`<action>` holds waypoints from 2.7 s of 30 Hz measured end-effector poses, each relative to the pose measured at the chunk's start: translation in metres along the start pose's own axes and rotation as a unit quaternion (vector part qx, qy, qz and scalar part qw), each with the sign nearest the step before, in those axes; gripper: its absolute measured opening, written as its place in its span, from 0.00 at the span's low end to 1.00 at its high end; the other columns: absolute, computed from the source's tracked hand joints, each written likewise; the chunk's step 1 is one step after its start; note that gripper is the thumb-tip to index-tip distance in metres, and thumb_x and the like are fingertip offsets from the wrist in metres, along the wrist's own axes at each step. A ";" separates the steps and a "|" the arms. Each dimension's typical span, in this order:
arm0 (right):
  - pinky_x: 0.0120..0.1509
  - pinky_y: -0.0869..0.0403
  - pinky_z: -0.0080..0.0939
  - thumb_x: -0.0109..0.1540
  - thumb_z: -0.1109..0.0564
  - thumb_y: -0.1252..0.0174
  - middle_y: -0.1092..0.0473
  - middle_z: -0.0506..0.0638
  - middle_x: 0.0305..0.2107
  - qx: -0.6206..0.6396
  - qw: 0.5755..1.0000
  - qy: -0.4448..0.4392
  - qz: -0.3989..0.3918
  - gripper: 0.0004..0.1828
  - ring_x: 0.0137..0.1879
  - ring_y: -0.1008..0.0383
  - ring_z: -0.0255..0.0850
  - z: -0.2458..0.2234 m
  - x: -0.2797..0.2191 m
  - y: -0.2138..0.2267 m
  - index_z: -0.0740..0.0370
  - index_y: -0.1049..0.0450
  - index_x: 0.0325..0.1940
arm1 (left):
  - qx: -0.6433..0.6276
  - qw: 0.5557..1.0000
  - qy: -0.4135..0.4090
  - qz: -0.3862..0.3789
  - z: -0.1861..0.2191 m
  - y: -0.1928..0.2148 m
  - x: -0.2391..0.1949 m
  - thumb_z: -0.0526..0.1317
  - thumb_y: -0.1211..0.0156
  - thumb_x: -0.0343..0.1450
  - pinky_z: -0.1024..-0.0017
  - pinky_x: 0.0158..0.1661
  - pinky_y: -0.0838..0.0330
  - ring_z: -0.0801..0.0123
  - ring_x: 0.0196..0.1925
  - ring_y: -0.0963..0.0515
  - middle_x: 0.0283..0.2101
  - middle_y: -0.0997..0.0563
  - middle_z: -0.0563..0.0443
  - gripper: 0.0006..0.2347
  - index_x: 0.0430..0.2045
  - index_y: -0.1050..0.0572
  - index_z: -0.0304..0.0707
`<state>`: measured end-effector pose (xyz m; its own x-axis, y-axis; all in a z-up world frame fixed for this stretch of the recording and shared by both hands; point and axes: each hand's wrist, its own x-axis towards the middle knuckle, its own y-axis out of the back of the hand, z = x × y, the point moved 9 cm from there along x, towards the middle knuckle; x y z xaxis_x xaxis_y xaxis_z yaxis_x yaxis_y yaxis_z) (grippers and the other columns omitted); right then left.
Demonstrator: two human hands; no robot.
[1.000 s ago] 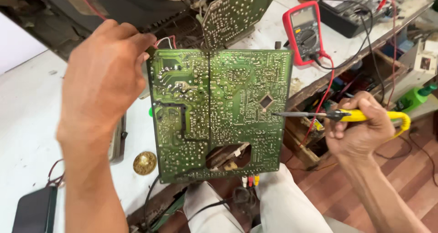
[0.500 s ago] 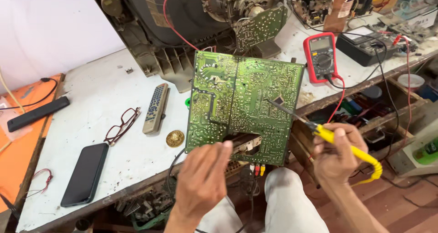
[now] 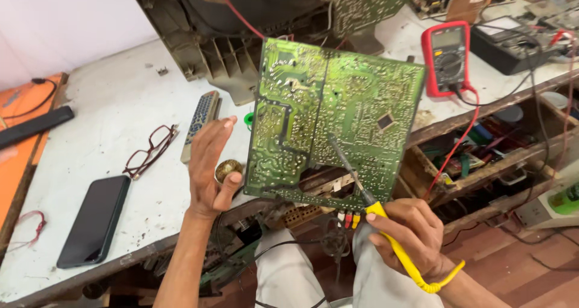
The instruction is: The person solders a green circuit board using a soldering iron and solder wire. They hold the board with one hand while applying heat and solder to various points on the board's surface.
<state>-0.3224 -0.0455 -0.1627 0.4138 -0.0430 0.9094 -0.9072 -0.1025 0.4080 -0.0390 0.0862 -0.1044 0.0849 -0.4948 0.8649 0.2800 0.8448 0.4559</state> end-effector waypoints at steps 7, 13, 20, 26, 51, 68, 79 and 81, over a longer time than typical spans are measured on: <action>0.49 0.28 0.47 0.64 0.54 0.38 0.28 0.52 0.37 -0.003 0.999 -0.038 0.001 0.12 0.43 0.27 0.50 0.001 0.008 -0.004 0.61 0.25 0.49 | -0.015 0.999 -0.006 0.029 -0.022 -0.002 0.014 0.56 0.63 0.82 0.57 0.70 0.38 0.51 0.70 0.28 0.65 0.23 0.41 0.26 0.66 0.32 0.35; 0.49 0.28 0.47 0.62 0.54 0.36 0.28 0.53 0.38 0.003 0.999 -0.045 -0.014 0.14 0.44 0.27 0.51 0.002 0.006 -0.011 0.60 0.25 0.49 | -0.043 0.997 0.023 0.068 -0.062 -0.008 0.035 0.55 0.59 0.81 0.59 0.68 0.34 0.54 0.67 0.27 0.60 0.20 0.45 0.25 0.65 0.30 0.35; 0.48 0.28 0.49 0.59 0.55 0.32 0.30 0.52 0.38 0.029 0.999 -0.034 -0.015 0.16 0.44 0.28 0.51 -0.010 0.011 -0.021 0.59 0.25 0.50 | -0.050 0.998 0.023 -0.023 -0.057 -0.021 0.024 0.57 0.60 0.82 0.56 0.75 0.41 0.52 0.74 0.32 0.67 0.25 0.45 0.26 0.67 0.31 0.39; 0.48 0.27 0.48 0.58 0.57 0.32 0.29 0.52 0.39 0.034 0.998 -0.052 -0.018 0.17 0.45 0.28 0.50 -0.007 0.008 -0.024 0.59 0.24 0.50 | -0.053 0.998 0.032 -0.029 -0.057 -0.024 0.027 0.57 0.60 0.82 0.54 0.75 0.43 0.50 0.75 0.34 0.69 0.27 0.44 0.26 0.68 0.32 0.40; 0.53 0.25 0.46 0.55 0.53 0.29 0.26 0.52 0.35 0.036 0.987 -0.127 0.093 0.20 0.44 0.24 0.48 0.013 0.002 -0.017 0.60 0.25 0.47 | -0.225 0.973 0.031 0.029 -0.069 -0.044 0.090 0.57 0.59 0.84 0.63 0.75 0.40 0.64 0.76 0.33 0.71 0.29 0.47 0.26 0.72 0.38 0.40; 0.53 0.25 0.44 0.53 0.55 0.30 0.27 0.51 0.35 0.009 0.975 -0.194 0.103 0.19 0.44 0.24 0.45 0.029 -0.013 -0.016 0.57 0.24 0.47 | -0.318 0.945 0.080 -0.003 -0.069 -0.062 0.083 0.44 0.49 0.81 0.60 0.82 0.48 0.59 0.82 0.39 0.76 0.34 0.43 0.23 0.71 0.35 0.33; 0.50 0.25 0.42 0.53 0.56 0.29 0.28 0.50 0.35 0.032 0.978 -0.177 0.105 0.20 0.42 0.24 0.43 0.027 -0.011 -0.019 0.57 0.24 0.48 | -0.306 0.948 0.091 -0.019 -0.074 -0.067 0.080 0.40 0.47 0.79 0.62 0.81 0.49 0.60 0.82 0.39 0.76 0.34 0.44 0.23 0.70 0.35 0.31; 0.51 0.25 0.43 0.53 0.57 0.30 0.28 0.51 0.36 0.026 0.978 -0.184 0.097 0.20 0.43 0.24 0.44 0.025 -0.012 -0.020 0.56 0.24 0.48 | -0.315 0.944 0.093 -0.018 -0.075 -0.069 0.079 0.39 0.46 0.79 0.62 0.81 0.49 0.59 0.82 0.39 0.77 0.35 0.44 0.23 0.70 0.35 0.32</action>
<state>-0.3076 -0.0682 -0.1837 0.2421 -0.4199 0.8747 -0.9702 -0.1077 0.2168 0.0203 -0.0265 -0.0830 0.2133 -0.5980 0.7726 0.7949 0.5659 0.2186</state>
